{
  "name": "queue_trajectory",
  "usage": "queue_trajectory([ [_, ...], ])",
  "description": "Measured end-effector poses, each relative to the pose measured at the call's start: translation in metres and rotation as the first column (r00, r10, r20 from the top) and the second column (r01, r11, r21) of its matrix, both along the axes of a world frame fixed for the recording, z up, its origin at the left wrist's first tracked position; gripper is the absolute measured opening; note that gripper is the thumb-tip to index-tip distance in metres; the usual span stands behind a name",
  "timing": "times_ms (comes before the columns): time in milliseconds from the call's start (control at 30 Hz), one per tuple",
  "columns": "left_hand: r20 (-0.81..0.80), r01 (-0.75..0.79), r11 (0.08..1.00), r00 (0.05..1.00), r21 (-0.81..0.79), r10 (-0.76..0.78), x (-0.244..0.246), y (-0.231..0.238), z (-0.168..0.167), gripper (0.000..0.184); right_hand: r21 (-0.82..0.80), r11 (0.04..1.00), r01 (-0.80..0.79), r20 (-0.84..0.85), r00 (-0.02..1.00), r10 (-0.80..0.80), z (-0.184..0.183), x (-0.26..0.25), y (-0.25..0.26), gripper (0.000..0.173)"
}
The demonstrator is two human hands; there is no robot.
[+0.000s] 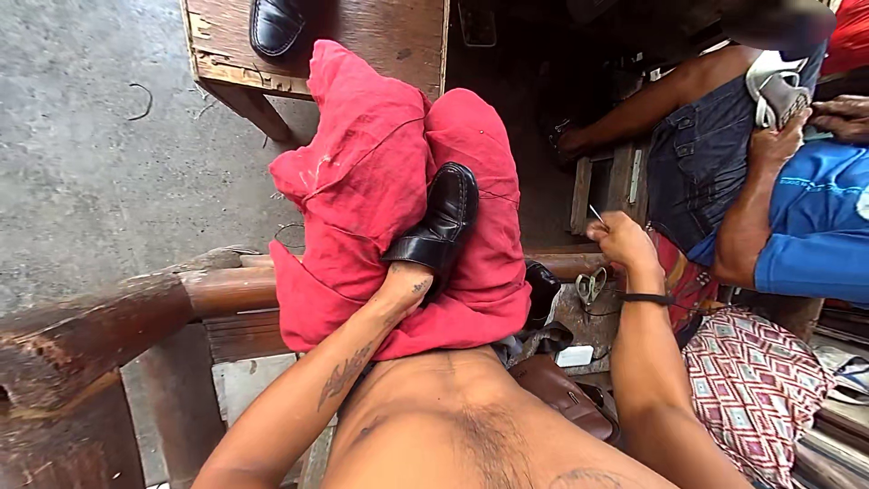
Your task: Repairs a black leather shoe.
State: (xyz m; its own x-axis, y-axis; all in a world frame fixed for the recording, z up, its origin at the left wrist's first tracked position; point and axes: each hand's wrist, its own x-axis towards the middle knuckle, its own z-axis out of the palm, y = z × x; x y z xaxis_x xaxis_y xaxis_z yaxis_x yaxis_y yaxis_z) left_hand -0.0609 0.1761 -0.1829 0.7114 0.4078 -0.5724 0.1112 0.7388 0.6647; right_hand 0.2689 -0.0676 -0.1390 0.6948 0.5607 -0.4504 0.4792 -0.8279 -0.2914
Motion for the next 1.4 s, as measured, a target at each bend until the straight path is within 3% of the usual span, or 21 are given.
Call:
queue_trajectory([
  [67, -0.006, -0.002, 1.000, 1.000, 0.013, 0.002, 0.004, 0.001, 0.001, 0.021, 0.033, 0.995, 0.093, 0.063, 0.994, -0.095, 0.004, -0.017, 0.014, 0.030],
  [133, -0.049, 0.065, 0.994, 0.997, 0.091, -0.060, 0.003, 0.001, 0.003, 0.021, 0.284, 0.958, -0.027, 0.046, 0.999, 0.015, 0.024, -0.079, 0.067, 0.050],
  [200, -0.157, 0.242, 0.919, 0.967, 0.310, -0.201, -0.013, 0.004, 0.016, 0.013, 0.558, 0.819, -0.138, -0.005, 0.986, 0.169, 0.032, -0.137, 0.115, 0.068],
  [267, -0.296, 0.436, 0.653, 0.900, 0.619, -0.321, -0.058, 0.017, 0.034, 0.025, 0.601, 0.756, -0.259, 0.059, 0.958, 0.281, 0.025, -0.155, 0.136, 0.076],
  [333, -0.440, 0.506, 0.403, 0.863, 0.762, -0.250, -0.123, 0.032, 0.041, 0.034, 0.618, 0.749, -0.238, 0.045, 0.962, 0.268, 0.012, -0.152, 0.131, 0.075],
  [400, -0.530, 0.543, 0.323, 0.837, 0.775, -0.138, -0.174, 0.039, 0.043, 0.032, 0.609, 0.778, -0.157, -0.066, 0.967, 0.247, 0.006, -0.142, 0.121, 0.050],
  [467, -0.343, 0.381, 0.405, 0.925, 0.831, -0.166, -0.185, 0.039, 0.043, 0.027, 0.655, 0.754, -0.054, -0.178, 0.958, 0.223, 0.010, -0.137, 0.114, 0.017],
  [533, 0.125, 0.104, 0.664, 0.949, 0.741, -0.289, -0.163, 0.034, 0.043, 0.031, 0.788, 0.580, 0.208, -0.415, 0.874, 0.251, 0.012, -0.130, 0.122, 0.016],
  [600, 0.572, -0.094, 0.909, 0.801, 0.407, -0.174, -0.125, 0.024, 0.043, 0.030, 0.768, 0.374, 0.519, -0.637, 0.675, 0.372, 0.013, -0.133, 0.124, 0.023],
  [633, 0.677, -0.141, 0.962, 0.734, 0.233, -0.057, -0.109, 0.019, 0.045, 0.027, 0.748, 0.328, 0.576, -0.663, 0.643, 0.383, 0.013, -0.136, 0.127, 0.024],
  [667, 0.681, -0.183, 0.975, 0.730, 0.128, 0.048, -0.099, 0.015, 0.047, 0.025, 0.773, 0.349, 0.530, -0.630, 0.707, 0.322, 0.015, -0.141, 0.129, 0.022],
  [700, 0.600, -0.242, 0.961, 0.791, 0.133, 0.117, -0.094, 0.011, 0.046, 0.022, 0.808, 0.440, 0.391, -0.518, 0.827, 0.218, 0.019, -0.146, 0.133, 0.016],
  [733, 0.449, -0.268, 0.924, 0.885, 0.273, 0.124, -0.092, 0.010, 0.044, 0.021, 0.804, 0.555, 0.214, -0.338, 0.932, 0.131, 0.019, -0.149, 0.138, 0.011],
  [800, 0.042, -0.066, 0.723, 0.998, 0.687, 0.051, -0.092, 0.006, 0.041, 0.024, 0.708, 0.705, -0.030, -0.018, 0.998, 0.060, 0.008, -0.155, 0.146, 0.029],
  [833, -0.146, 0.113, 0.569, 0.989, 0.815, 0.013, -0.093, 0.004, 0.041, 0.026, 0.682, 0.726, -0.087, 0.101, 0.995, 0.025, -0.004, -0.154, 0.154, 0.041],
  [900, -0.354, 0.338, 0.295, 0.935, 0.894, 0.002, -0.099, -0.002, 0.045, 0.028, 0.651, 0.748, -0.128, 0.205, 0.979, -0.012, -0.015, -0.154, 0.163, 0.048],
  [967, -0.438, 0.431, 0.178, 0.899, 0.885, 0.001, -0.107, -0.008, 0.050, 0.029, 0.634, 0.764, -0.122, 0.216, 0.976, -0.023, -0.016, -0.154, 0.168, 0.044],
  [1200, -0.402, 0.410, 0.259, 0.912, 0.875, -0.083, -0.164, -0.026, 0.035, 0.029, 0.564, 0.815, -0.132, 0.208, 0.978, 0.014, -0.018, -0.152, 0.175, 0.039],
  [1300, -0.316, 0.338, 0.257, 0.941, 0.905, -0.123, -0.147, -0.018, 0.036, 0.028, 0.583, 0.805, -0.109, 0.125, 0.991, 0.044, -0.011, -0.146, 0.176, 0.037],
  [1333, -0.282, 0.314, 0.254, 0.947, 0.915, -0.155, -0.134, -0.015, 0.036, 0.027, 0.624, 0.780, -0.053, 0.018, 0.998, 0.053, -0.008, -0.142, 0.173, 0.033],
  [1400, -0.313, 0.373, 0.207, 0.911, 0.905, -0.270, -0.102, -0.009, 0.038, 0.039, 0.783, 0.603, 0.153, -0.232, 0.971, 0.056, -0.006, -0.131, 0.165, 0.022],
])
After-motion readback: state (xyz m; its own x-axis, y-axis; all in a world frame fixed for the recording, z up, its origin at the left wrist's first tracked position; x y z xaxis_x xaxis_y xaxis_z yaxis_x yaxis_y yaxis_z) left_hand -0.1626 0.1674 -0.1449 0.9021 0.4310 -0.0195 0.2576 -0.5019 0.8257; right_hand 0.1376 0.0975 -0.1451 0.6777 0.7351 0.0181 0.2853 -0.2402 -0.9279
